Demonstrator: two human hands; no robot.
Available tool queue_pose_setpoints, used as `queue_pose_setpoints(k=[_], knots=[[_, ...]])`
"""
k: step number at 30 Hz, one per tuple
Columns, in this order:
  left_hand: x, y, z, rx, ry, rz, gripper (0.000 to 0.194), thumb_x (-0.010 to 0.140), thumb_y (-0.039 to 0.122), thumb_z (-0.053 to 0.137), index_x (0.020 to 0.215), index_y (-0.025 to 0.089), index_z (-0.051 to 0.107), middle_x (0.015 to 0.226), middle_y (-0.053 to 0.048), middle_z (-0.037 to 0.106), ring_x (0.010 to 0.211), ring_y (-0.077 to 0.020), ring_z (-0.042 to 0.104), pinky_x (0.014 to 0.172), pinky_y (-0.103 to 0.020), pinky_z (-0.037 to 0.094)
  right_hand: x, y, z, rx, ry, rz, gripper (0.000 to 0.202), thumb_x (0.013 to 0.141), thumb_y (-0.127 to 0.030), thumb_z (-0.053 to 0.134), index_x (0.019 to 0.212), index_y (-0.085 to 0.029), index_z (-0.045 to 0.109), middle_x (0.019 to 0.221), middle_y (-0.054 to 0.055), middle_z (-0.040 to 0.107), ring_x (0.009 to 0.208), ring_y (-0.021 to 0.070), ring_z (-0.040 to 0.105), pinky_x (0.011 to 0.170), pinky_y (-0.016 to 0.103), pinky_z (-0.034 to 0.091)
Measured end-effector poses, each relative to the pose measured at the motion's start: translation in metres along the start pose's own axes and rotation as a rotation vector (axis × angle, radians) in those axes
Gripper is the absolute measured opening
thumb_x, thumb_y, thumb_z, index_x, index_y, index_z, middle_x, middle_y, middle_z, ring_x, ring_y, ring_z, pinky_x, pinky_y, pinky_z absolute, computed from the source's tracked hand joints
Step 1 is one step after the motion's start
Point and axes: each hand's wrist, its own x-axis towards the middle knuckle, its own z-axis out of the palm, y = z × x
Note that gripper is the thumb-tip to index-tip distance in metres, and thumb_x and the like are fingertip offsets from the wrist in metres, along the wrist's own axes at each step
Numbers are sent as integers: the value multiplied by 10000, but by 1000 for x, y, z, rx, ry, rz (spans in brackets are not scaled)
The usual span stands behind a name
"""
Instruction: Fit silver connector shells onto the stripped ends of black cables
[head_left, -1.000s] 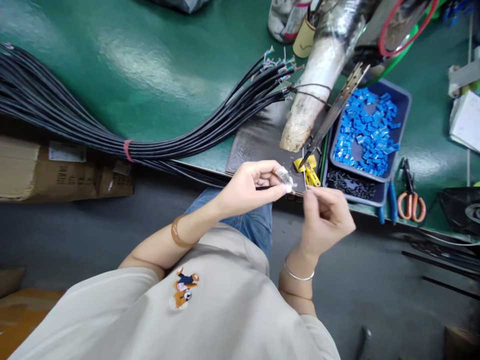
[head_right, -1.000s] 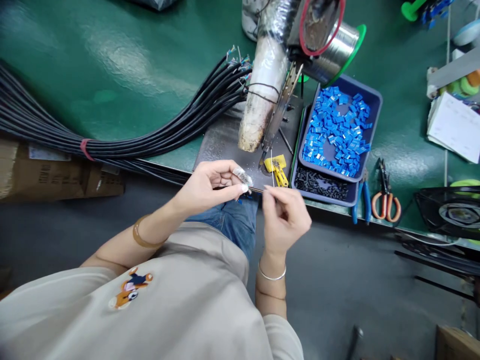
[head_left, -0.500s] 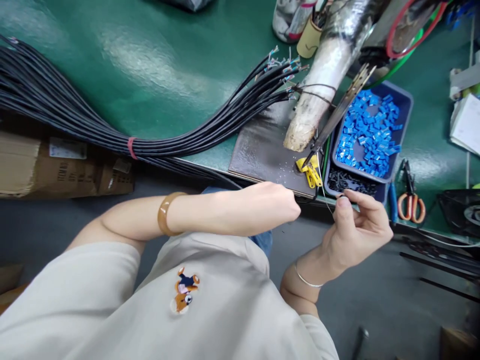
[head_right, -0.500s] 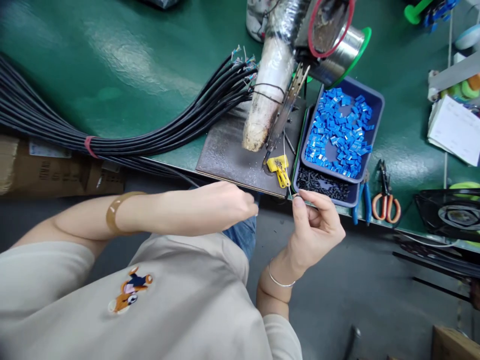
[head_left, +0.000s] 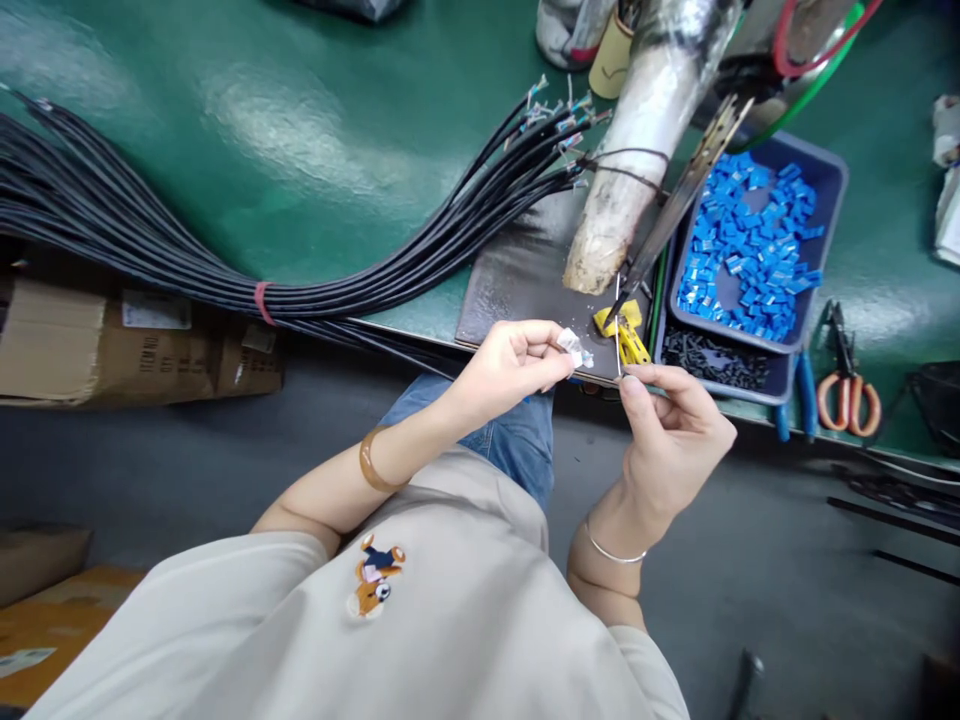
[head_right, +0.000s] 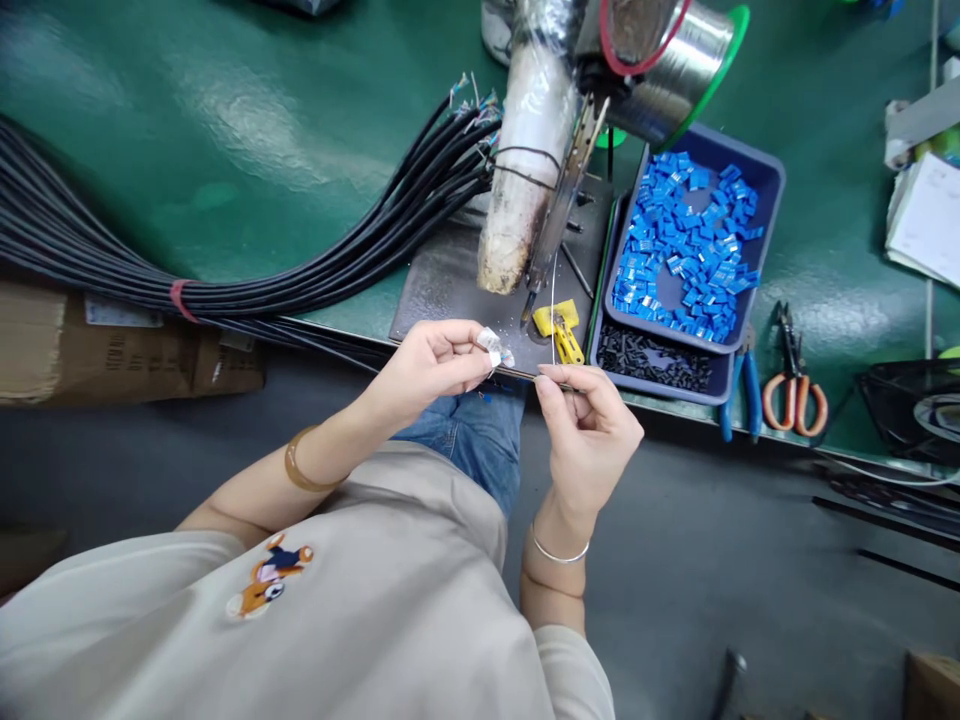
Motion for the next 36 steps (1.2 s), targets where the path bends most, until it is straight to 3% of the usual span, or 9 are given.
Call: queue_pose_setpoints(k=[7,17,23,28,36], knots=[[2,-4,1,5,-13,82,148,775,215,681,745,116,574,594,51,487,519,-20,401,484,-151,304,1,3,0,31,-169,153,81,750,-283,755,788,-223,716,661,-41,601,536,44,492,466,185,349],[0,-5,3,94,-15,104,164,797,246,676,779,116,577,642,33,509,533,-25,411,487,-146,331,1,5,4,2,-172,189,124,741,-297,756,774,-191,701,650,-37,563,548,43,480,473,177,345],[-1,-13,3,374,38,429,135,836,211,641,747,126,585,680,19,564,592,-43,474,554,-153,393,3,8,2,-5,-166,208,140,743,-310,750,768,-184,695,645,-29,560,582,62,512,496,184,383],[2,-15,1,664,15,751,92,868,133,597,785,120,633,700,-11,628,630,-62,530,608,-176,413,4,8,-3,-16,-171,198,98,744,-275,745,767,-191,699,662,-27,583,569,53,495,482,180,362],[7,-26,-1,1073,20,1060,172,915,143,522,770,153,614,656,-10,608,600,-96,536,588,-216,410,12,7,-18,-109,-287,191,86,763,-263,722,784,-181,707,678,-19,602,511,33,420,449,183,297]])
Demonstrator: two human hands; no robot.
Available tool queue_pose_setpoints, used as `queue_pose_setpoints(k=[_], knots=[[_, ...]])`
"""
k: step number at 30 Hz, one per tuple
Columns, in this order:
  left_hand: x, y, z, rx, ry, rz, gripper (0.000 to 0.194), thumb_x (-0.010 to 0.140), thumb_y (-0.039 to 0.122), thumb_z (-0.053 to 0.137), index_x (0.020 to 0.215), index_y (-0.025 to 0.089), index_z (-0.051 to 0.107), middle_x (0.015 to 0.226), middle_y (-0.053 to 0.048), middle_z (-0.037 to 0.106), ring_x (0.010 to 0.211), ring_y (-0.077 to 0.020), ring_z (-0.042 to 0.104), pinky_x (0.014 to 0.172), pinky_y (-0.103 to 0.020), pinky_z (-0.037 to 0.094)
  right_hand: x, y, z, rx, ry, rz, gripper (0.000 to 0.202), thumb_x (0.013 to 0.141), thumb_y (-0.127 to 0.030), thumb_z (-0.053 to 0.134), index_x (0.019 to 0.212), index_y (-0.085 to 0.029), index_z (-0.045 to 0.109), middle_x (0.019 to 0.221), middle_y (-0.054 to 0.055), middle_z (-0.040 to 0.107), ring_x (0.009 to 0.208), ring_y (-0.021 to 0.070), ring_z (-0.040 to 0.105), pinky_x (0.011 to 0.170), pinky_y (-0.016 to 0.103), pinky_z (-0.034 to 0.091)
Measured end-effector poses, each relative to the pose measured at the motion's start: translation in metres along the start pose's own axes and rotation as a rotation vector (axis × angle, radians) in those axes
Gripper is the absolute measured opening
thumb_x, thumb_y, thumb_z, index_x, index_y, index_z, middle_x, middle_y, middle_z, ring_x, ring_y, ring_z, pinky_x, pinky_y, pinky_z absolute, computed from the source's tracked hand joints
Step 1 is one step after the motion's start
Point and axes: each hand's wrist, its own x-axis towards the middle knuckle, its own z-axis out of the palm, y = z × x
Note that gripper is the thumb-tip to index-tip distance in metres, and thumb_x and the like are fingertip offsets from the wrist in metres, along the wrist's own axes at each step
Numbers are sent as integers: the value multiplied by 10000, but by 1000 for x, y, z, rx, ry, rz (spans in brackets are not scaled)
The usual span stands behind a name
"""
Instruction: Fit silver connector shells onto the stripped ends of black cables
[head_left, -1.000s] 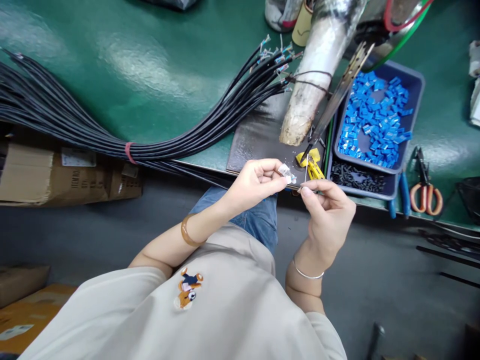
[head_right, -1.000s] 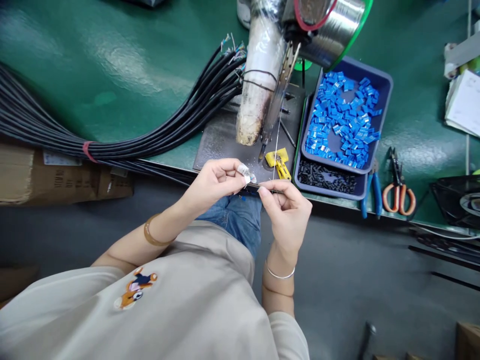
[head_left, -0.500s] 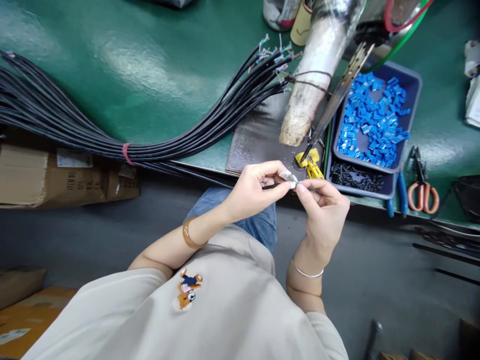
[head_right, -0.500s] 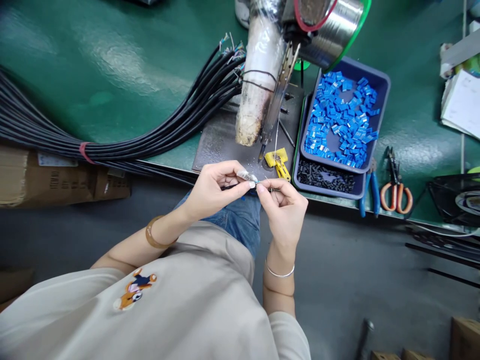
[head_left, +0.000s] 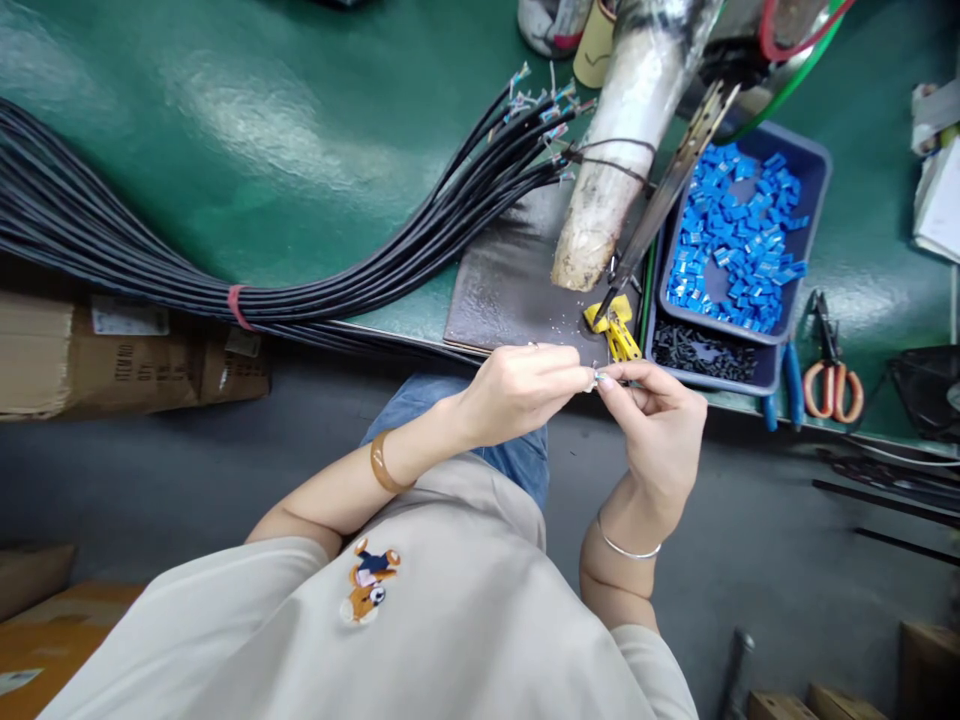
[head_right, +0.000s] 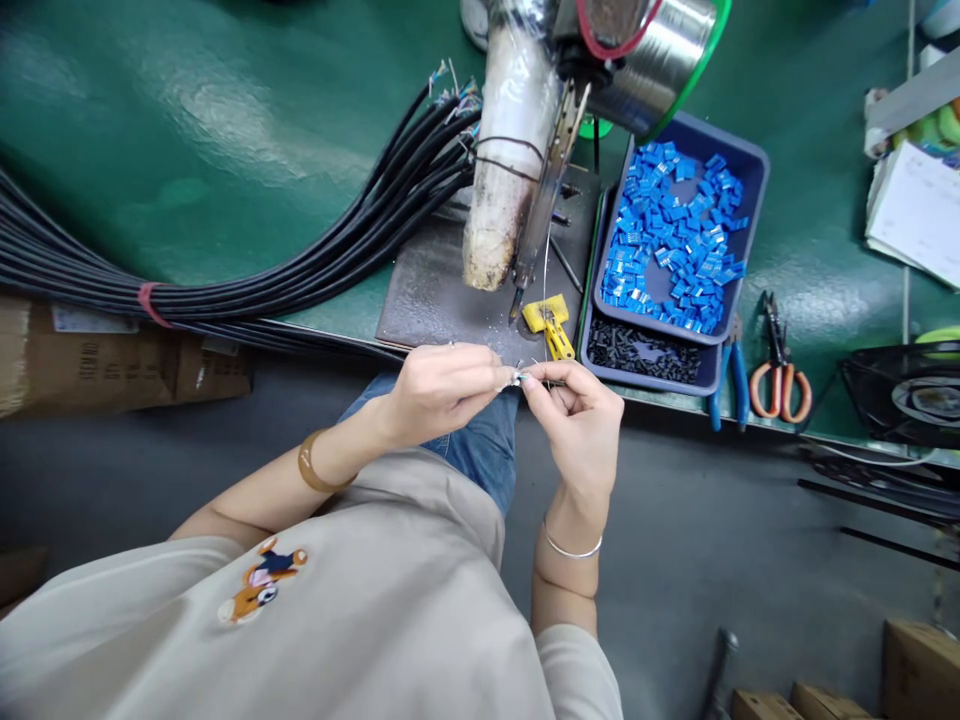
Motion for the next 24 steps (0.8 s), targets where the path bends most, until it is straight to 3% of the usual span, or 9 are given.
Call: queue_pose_setpoints(k=[2,4,7,11,14,16,20,24], knots=[[-2,1,2,16,1,27,148,914,135,523,804,151,622,683,-17,627,617,-97,551,588,-214,414,1,-1,-2,-23,-26,2,83,769,-258,714,781,-177,702,671,-23,589,498,27,398,447,186,284],[-4,5,2,-73,30,-34,123,910,125,523,839,145,622,716,-23,641,641,-91,566,589,-202,419,1,-2,0,-31,-26,-26,64,776,-244,706,772,-181,693,669,-32,578,481,18,363,440,189,258],[-1,12,-1,-407,89,-354,54,895,147,557,882,142,610,747,-14,632,645,-68,560,586,-175,427,-2,-3,10,-63,42,-178,34,794,-211,685,766,-195,673,694,-38,585,477,17,342,438,198,247],[6,14,-13,-990,29,-854,165,847,261,652,904,152,541,638,52,516,510,-31,439,474,-154,351,-4,1,25,-339,225,-616,130,772,-113,676,839,-225,670,762,-20,662,563,54,506,532,211,407],[10,10,-21,-1233,-79,-1019,273,779,314,729,891,140,552,596,68,473,470,-15,360,427,-154,264,-4,6,28,-488,268,-792,196,769,-96,674,896,-245,678,806,-6,699,635,82,610,543,216,449],[13,7,-23,-1274,-135,-1054,276,754,327,751,836,122,585,572,66,450,469,-12,332,420,-161,221,-3,7,26,-448,298,-766,172,779,-109,677,887,-243,682,802,-6,700,643,83,619,509,210,426],[18,3,-25,-1251,-196,-1110,285,763,360,733,740,112,594,543,58,414,459,-12,288,416,-184,152,-5,-1,19,-218,383,-558,67,799,-156,684,829,-215,689,773,3,666,660,88,593,501,216,390],[21,-1,-28,-1326,-276,-1114,269,741,331,748,735,127,573,539,68,392,444,-8,243,418,-194,110,-8,-7,17,-94,318,-381,58,793,-176,706,839,-209,715,797,10,646,628,69,549,487,217,346]])
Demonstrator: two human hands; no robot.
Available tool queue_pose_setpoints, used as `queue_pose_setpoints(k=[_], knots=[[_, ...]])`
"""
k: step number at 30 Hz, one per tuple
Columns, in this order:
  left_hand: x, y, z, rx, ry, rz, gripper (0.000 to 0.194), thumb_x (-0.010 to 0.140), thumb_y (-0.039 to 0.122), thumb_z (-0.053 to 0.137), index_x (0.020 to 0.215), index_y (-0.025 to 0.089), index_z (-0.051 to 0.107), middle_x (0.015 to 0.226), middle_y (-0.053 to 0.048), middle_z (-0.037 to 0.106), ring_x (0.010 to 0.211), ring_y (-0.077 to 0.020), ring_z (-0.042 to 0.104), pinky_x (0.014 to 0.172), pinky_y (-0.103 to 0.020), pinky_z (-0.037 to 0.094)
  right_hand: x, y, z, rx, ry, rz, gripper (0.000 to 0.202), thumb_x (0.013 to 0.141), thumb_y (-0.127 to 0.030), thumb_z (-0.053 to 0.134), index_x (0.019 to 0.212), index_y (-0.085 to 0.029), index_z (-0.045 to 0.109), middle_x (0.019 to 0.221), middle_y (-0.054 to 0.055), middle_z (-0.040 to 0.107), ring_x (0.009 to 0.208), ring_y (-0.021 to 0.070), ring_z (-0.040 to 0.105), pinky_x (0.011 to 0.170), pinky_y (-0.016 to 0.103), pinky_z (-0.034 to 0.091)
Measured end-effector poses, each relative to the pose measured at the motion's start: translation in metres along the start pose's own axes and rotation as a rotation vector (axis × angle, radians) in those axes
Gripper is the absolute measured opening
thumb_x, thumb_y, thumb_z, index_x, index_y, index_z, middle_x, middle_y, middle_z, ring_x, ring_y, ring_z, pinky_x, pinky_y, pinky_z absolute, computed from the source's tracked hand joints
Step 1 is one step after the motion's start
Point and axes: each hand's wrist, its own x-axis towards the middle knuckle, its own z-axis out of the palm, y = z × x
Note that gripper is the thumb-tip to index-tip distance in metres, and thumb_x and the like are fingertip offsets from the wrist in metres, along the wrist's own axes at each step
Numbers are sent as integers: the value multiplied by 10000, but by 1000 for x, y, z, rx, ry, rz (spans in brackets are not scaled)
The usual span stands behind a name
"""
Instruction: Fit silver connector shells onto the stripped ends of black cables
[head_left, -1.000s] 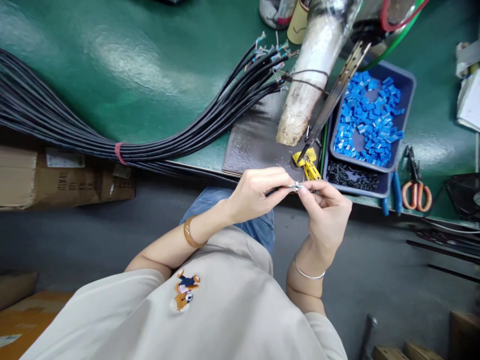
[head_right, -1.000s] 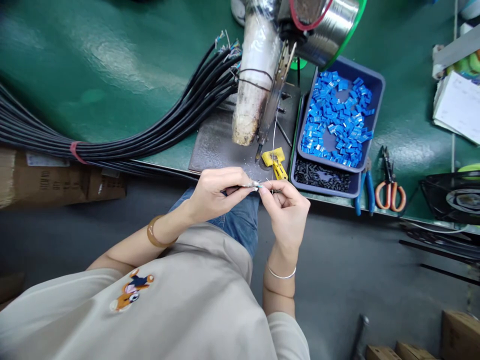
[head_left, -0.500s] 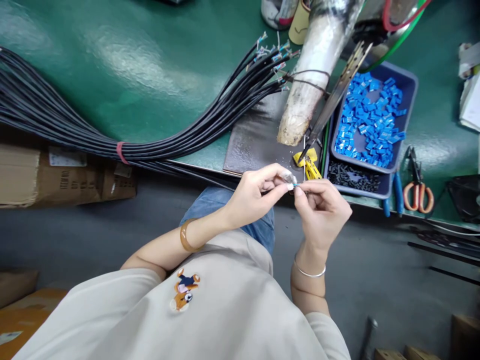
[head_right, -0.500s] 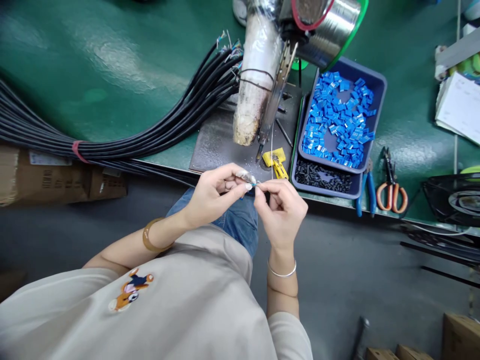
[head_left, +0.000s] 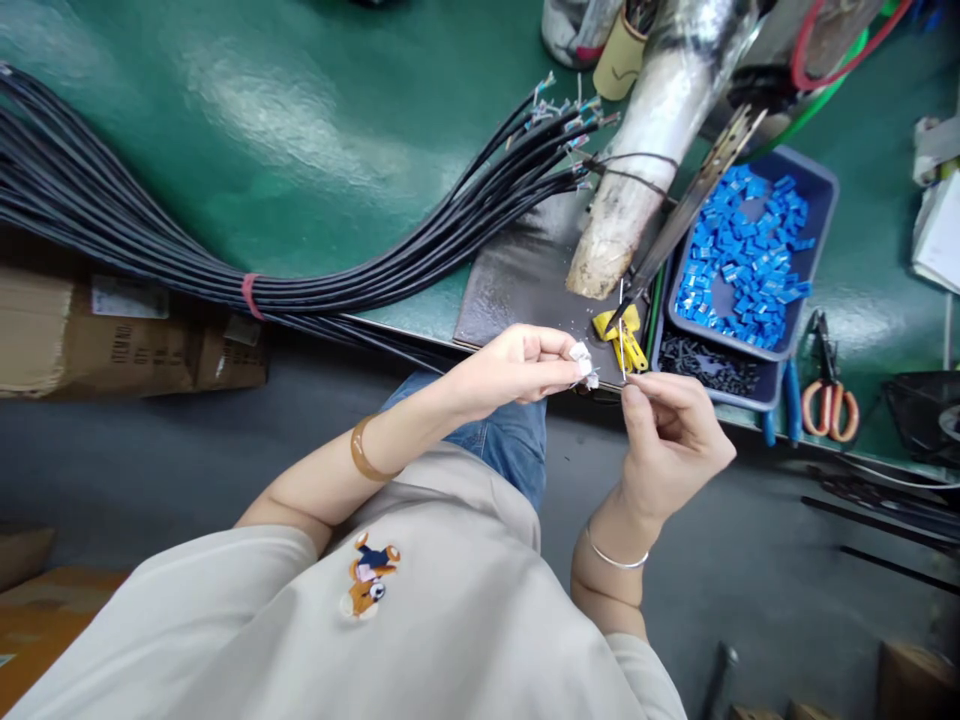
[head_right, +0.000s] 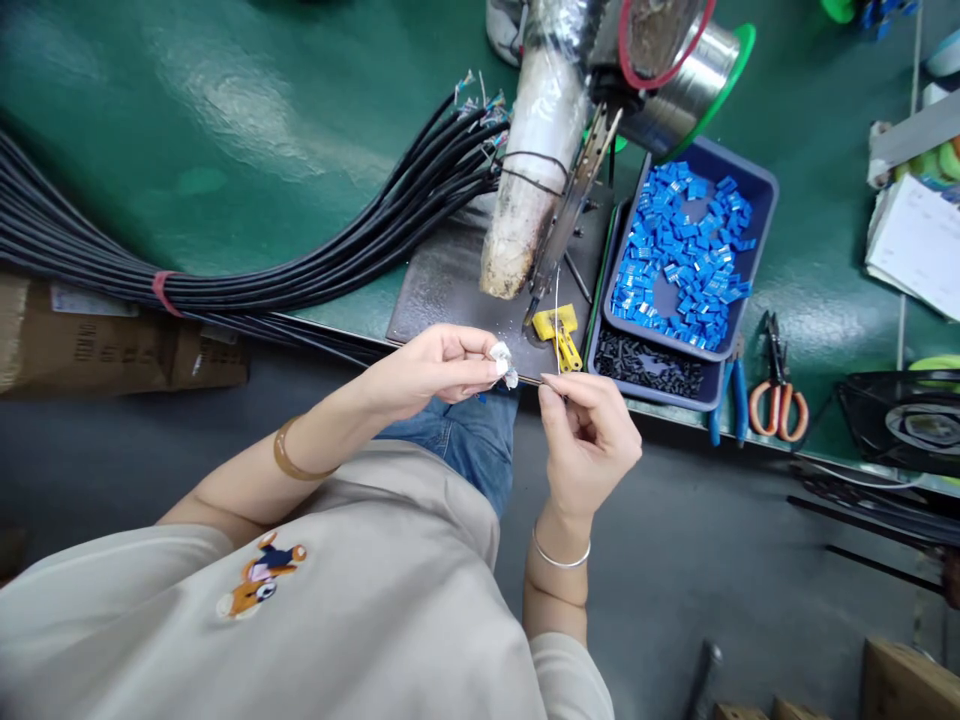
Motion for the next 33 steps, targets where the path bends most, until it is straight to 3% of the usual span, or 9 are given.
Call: queue_pose_setpoints(k=[6,12,19,25,28,32,33], knots=[[0,2,-2,-34,-54,11,214,766,275,725,766,125,573,555,76,392,454,-8,270,420,-182,142,-3,-7,1,-55,-52,-77,109,793,-144,692,863,-222,719,820,-8,653,508,22,412,444,218,267],[1,-1,2,-32,-18,71,220,748,257,745,742,121,572,551,76,393,475,-12,296,434,-179,180,-6,-12,-3,-246,-102,-243,257,787,-91,675,952,-284,720,832,-26,653,509,21,395,469,204,330],[1,1,0,4,-26,44,225,744,282,746,745,116,594,542,73,385,475,-16,279,432,-183,168,-6,-8,-13,-428,-192,-376,362,788,-79,661,1049,-327,701,874,-28,661,561,29,536,562,194,441],[1,-2,1,2,10,69,230,737,274,754,733,118,585,535,65,430,459,-9,296,415,-166,167,-7,-8,-11,-393,-123,-316,282,789,-91,672,984,-290,719,855,-19,671,510,22,446,514,204,385],[7,4,-10,63,-154,-7,198,789,306,707,811,118,649,540,34,501,420,-15,294,391,-180,148,-6,-10,-11,-248,16,-197,210,784,-121,689,943,-252,730,840,0,670,552,48,478,487,214,347],[21,30,-22,337,-666,-173,319,757,372,733,999,164,738,592,-56,664,352,-77,381,343,-238,241,-1,-10,-15,-118,136,-52,86,776,-188,715,859,-204,731,794,17,659,630,83,558,500,220,365],[22,37,-20,449,-727,-148,300,711,364,770,953,187,757,581,-52,670,355,-103,425,348,-256,289,0,-10,-15,-100,155,-30,71,769,-195,723,840,-195,729,784,20,656,635,86,563,497,219,361]])
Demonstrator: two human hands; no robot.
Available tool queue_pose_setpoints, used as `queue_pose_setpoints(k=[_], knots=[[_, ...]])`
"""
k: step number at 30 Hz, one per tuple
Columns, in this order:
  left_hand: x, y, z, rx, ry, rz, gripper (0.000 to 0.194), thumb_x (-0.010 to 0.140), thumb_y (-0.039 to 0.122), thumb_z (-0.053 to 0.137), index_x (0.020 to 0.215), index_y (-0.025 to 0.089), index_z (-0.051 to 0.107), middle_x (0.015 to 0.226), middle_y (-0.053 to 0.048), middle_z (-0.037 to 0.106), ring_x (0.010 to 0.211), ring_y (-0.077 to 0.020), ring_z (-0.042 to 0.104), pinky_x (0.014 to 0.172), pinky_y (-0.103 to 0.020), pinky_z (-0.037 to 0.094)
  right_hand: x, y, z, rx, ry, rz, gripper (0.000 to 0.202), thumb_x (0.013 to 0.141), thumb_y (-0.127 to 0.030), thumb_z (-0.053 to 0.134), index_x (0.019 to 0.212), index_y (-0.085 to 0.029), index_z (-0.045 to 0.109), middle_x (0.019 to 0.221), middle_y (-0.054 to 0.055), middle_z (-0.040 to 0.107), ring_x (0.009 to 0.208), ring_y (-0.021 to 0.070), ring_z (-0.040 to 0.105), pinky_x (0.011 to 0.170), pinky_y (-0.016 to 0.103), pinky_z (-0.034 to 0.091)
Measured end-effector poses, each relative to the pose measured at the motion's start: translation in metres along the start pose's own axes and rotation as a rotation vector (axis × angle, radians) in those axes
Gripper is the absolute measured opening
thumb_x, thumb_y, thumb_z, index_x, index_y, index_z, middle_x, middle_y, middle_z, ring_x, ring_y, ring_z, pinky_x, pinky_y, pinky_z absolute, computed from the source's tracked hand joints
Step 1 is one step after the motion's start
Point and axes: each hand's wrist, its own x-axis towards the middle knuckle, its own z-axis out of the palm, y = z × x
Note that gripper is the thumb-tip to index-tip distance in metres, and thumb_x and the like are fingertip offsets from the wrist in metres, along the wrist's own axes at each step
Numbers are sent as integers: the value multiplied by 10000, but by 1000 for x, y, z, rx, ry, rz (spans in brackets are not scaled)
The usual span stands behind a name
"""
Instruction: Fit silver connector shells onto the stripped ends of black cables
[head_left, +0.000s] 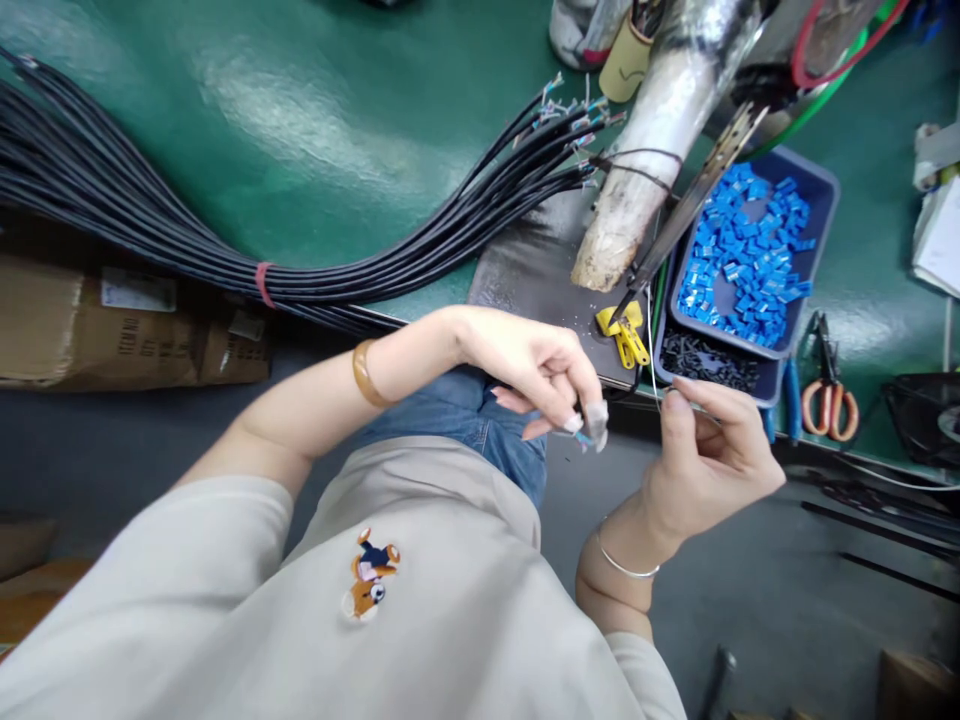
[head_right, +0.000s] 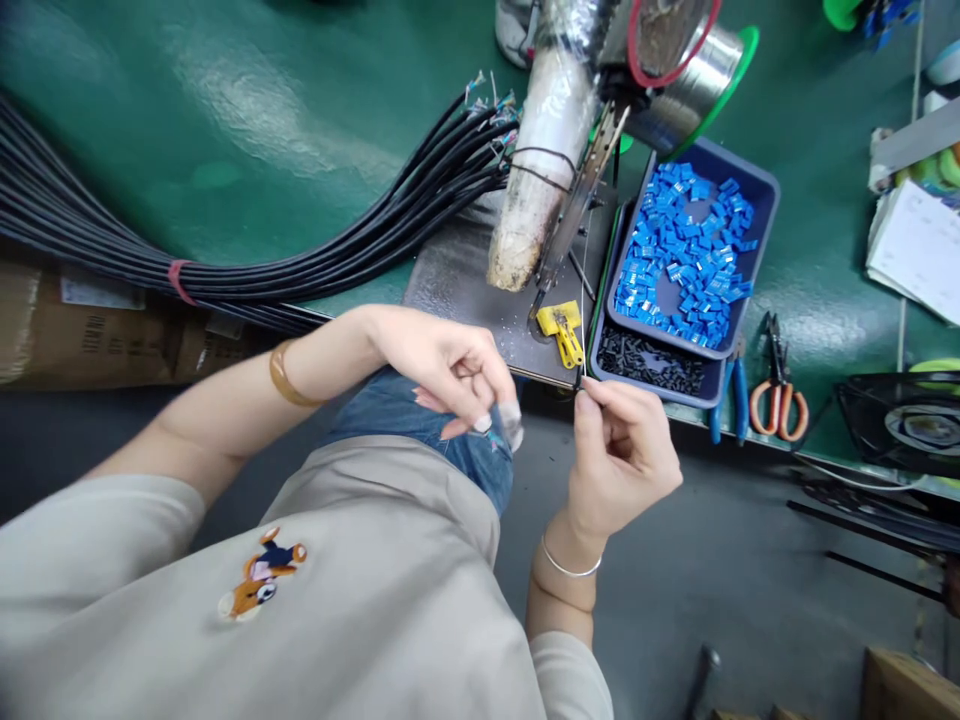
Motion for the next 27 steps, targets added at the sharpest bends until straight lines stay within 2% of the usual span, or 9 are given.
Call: queue_pose_setpoints(k=[3,6,8,11,14,17,21,24,27], knots=[[-1,21,21,420,206,119,234,471,155,867,517,220,647,437,18,565,383,-119,461,400,-262,341,1,-1,1,46,46,41,73,748,-194,740,816,-174,726,788,32,654,631,92,563,486,218,353],[-3,24,64,1003,417,135,230,633,-31,635,586,190,595,639,-32,650,558,-141,553,533,-277,373,1,-2,1,48,109,32,71,748,-187,735,818,-174,729,791,35,652,606,91,546,483,221,349],[-3,13,86,1158,531,88,242,657,-79,534,643,156,588,688,-59,654,564,-141,564,512,-279,346,4,2,-4,8,196,-17,87,749,-166,723,834,-180,739,793,37,651,594,89,532,489,229,349],[2,-16,93,789,867,138,129,818,66,528,828,144,631,671,-30,653,515,-110,542,482,-241,353,20,23,-23,-222,303,-166,159,728,-111,706,862,-174,765,782,56,658,576,90,505,494,254,329],[5,-39,81,60,1163,218,140,875,272,587,923,143,613,607,13,626,386,-50,436,403,-204,316,47,60,-45,-612,113,-231,171,676,-118,745,814,-216,774,580,10,597,559,104,498,563,290,371],[6,-47,71,-328,1192,265,191,826,321,663,869,144,604,547,36,594,331,-12,339,351,-177,238,75,92,-55,-776,-170,-136,52,662,-256,794,649,-222,756,536,2,589,463,57,417,530,293,335],[11,-40,67,-340,1163,285,157,747,234,727,764,100,646,524,27,581,394,-9,413,389,-146,300,95,103,-51,-745,-333,-63,219,704,-416,737,711,-201,774,654,34,671,457,43,412,542,303,321],[16,-33,66,-284,1130,293,110,744,182,701,723,91,644,540,17,592,476,-31,514,475,-141,400,97,93,-43,-748,-467,-21,192,737,-379,710,737,-197,773,675,28,680,490,56,439,561,286,320],[18,-31,64,-251,1076,284,88,763,165,666,722,94,634,551,26,573,489,-30,511,499,-144,409,94,82,-38,-831,-489,-11,78,711,-247,745,772,-198,751,721,13,693,539,78,457,605,271,323]])
